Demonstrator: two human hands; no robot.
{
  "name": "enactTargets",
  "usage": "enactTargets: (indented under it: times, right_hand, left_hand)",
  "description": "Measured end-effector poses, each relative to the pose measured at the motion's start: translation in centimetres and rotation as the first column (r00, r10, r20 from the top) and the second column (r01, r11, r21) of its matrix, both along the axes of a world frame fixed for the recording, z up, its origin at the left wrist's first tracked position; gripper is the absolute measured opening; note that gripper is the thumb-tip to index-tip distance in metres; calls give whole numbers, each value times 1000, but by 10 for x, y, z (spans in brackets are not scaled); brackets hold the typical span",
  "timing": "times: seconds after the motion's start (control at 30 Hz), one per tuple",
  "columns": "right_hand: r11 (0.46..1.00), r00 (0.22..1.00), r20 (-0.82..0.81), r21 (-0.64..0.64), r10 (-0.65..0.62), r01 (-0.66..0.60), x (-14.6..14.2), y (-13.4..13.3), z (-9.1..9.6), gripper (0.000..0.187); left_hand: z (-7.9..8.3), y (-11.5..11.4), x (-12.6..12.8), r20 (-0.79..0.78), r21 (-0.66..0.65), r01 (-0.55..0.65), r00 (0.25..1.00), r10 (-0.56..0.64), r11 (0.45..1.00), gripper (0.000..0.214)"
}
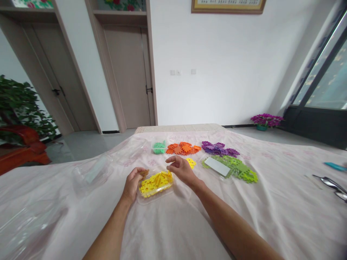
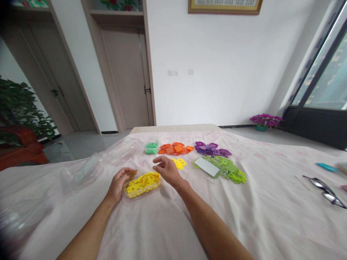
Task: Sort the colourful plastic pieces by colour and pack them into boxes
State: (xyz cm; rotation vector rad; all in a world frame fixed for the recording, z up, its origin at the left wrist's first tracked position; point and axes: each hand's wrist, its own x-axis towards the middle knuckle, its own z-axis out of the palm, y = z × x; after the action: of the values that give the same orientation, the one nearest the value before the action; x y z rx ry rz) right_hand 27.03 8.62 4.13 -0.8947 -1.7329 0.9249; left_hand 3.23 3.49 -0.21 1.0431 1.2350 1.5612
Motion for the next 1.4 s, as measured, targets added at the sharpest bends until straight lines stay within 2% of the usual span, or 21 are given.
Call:
enactTargets:
  times: [0.07, 0.1, 0.13, 0.2, 0.27, 0.33, 0.43, 0.5, 0.7, 0.93, 1.07, 1.17, 1.27, 1.33, 1.4]
  right_hand:
    - [980, 972, 135, 82, -191, 181, 12, 5, 0, 20]
    - [949, 925, 219, 138, -309, 285, 21, 9, -1, 21]
    - [912, 861, 307, 199, -405, 358, 31, 12, -3, 24]
    - [855, 715, 470, 313, -518, 414, 48, 16, -8, 30]
    - [837, 592, 592, 376, -546, 396, 58, 19, -15, 37]
    - [845, 515, 672, 389, -532, 366, 60, 19, -21, 45]
    - [863, 462, 733, 375, -499, 339, 54, 21, -29, 50]
    - [874, 449, 755, 357, -477, 328, 51, 22, -32, 45]
    - [881, 462, 752, 374, -471, 289, 53, 20, -28, 28]
    - [882, 511, 720, 361, -469, 301, 56, 18, -25, 34]
    - [884, 568, 677, 351, -467, 309, 57, 17, -24, 38]
    - [865, 611, 612, 346, -501, 363, 59, 19, -23, 40]
    - [845, 676, 506, 301, -535, 442, 56, 20, -23, 40]
    - [846, 774, 343, 252, -532, 470, 49, 18, -21, 39]
    - [874, 871, 133, 192, -473, 446, 37, 10, -18, 39]
  left_hand:
    - [0, 0, 0, 7, 1, 10, 1000, -10, 1000, 25]
    - [1, 0, 0, 14, -1, 18, 1000, -18, 1000, 25]
    - [1, 1, 0, 22, -4, 27, 999, -27, 1000, 25]
    - [0, 1, 0, 40, -9, 33, 999, -33, 999, 25]
    - [-1, 2, 0, 51, -7, 27, 998, -27, 1000, 24]
    - [-2, 2, 1, 52, -4, 23, 998, -23, 1000, 24]
    - [-1, 1, 1, 46, -6, 19, 999, -19, 1000, 23]
    - [0, 0, 2, 51, -8, 16, 999, -16, 1000, 23]
    - [5, -2, 4, 60, -19, 14, 998, -13, 1000, 24]
    - [6, -3, 4, 41, -12, 12, 999, -11, 1000, 23]
    - [6, -3, 4, 43, -1, 16, 999, -16, 1000, 22]
    - [8, -4, 5, 40, -4, 13, 999, -13, 1000, 23]
    - [9, -4, 5, 44, -4, 17, 999, -17, 1000, 23]
    - [8, -3, 4, 46, 0, 21, 999, -21, 1000, 23]
    - [7, -3, 4, 50, -1, 22, 998, -22, 1000, 23]
